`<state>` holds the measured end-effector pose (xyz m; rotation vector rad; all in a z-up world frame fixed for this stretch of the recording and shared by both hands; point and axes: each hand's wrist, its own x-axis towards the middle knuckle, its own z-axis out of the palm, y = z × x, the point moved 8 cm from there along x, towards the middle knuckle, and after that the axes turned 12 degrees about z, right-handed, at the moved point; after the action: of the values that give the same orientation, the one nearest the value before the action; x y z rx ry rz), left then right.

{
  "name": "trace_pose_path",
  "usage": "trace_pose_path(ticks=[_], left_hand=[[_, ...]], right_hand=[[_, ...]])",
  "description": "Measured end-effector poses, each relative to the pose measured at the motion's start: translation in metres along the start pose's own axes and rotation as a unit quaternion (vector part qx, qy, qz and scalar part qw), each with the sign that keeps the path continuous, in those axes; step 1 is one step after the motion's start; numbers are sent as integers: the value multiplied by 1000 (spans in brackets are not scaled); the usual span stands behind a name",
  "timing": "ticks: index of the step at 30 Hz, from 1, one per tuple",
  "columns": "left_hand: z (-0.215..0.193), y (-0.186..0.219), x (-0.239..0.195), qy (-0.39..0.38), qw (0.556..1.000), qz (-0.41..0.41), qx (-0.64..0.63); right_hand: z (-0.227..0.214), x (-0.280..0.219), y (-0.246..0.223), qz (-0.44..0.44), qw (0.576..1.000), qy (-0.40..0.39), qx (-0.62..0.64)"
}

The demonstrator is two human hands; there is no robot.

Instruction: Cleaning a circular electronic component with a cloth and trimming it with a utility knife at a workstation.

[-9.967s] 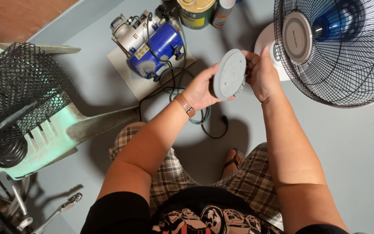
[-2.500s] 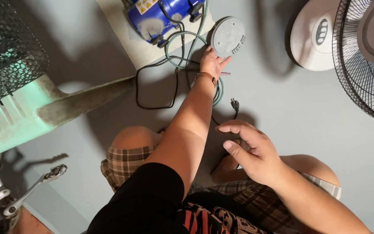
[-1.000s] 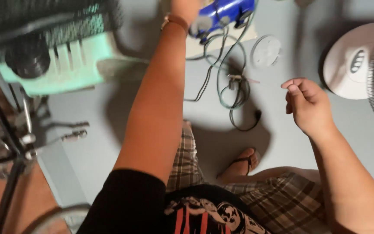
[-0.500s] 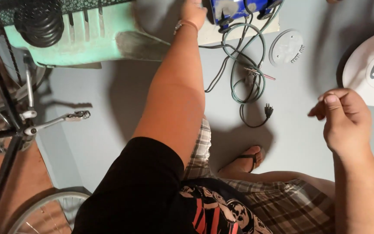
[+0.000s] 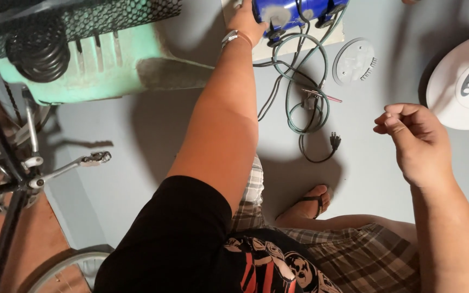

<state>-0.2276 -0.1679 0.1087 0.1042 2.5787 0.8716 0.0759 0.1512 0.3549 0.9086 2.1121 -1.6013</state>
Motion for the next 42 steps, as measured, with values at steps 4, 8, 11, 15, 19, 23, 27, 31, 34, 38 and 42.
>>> trace_pose_path(ticks=[4,8,11,15,19,23,27,31,34,38,42], left_hand=[[-4,5,5,35,999,25,28],[-6,1,3,40,999,28,-3],[0,-2,5,15,998,50,-28],[-8,2,-4,1,999,25,-27],[-6,2,-2,5,1000,14,-17],[-1,0,-1,11,999,16,-28],[6,-11,4,6,999,15,-47],[1,-13,0,2,998,15,-62],[-7,-4,-8,-10,997,-12,-76],[-4,-6,-6,-10,998,-25,-53],[-10,3,-13,-21,998,-41,-43]], right_hand=[[2,5,0,6,1000,-1,5],[2,12,5,13,1000,-9,9],[4,14,3,16,1000,-12,12],[3,17,6,26,999,-12,15],[1,17,9,30,999,-13,16],[0,14,8,29,999,-15,16],[-2,11,9,29,999,-8,21],[-3,9,8,16,999,-13,33],[-3,8,5,14,999,-12,29],[-1,7,5,12,999,-18,33],[-2,7,4,13,999,-14,31]])
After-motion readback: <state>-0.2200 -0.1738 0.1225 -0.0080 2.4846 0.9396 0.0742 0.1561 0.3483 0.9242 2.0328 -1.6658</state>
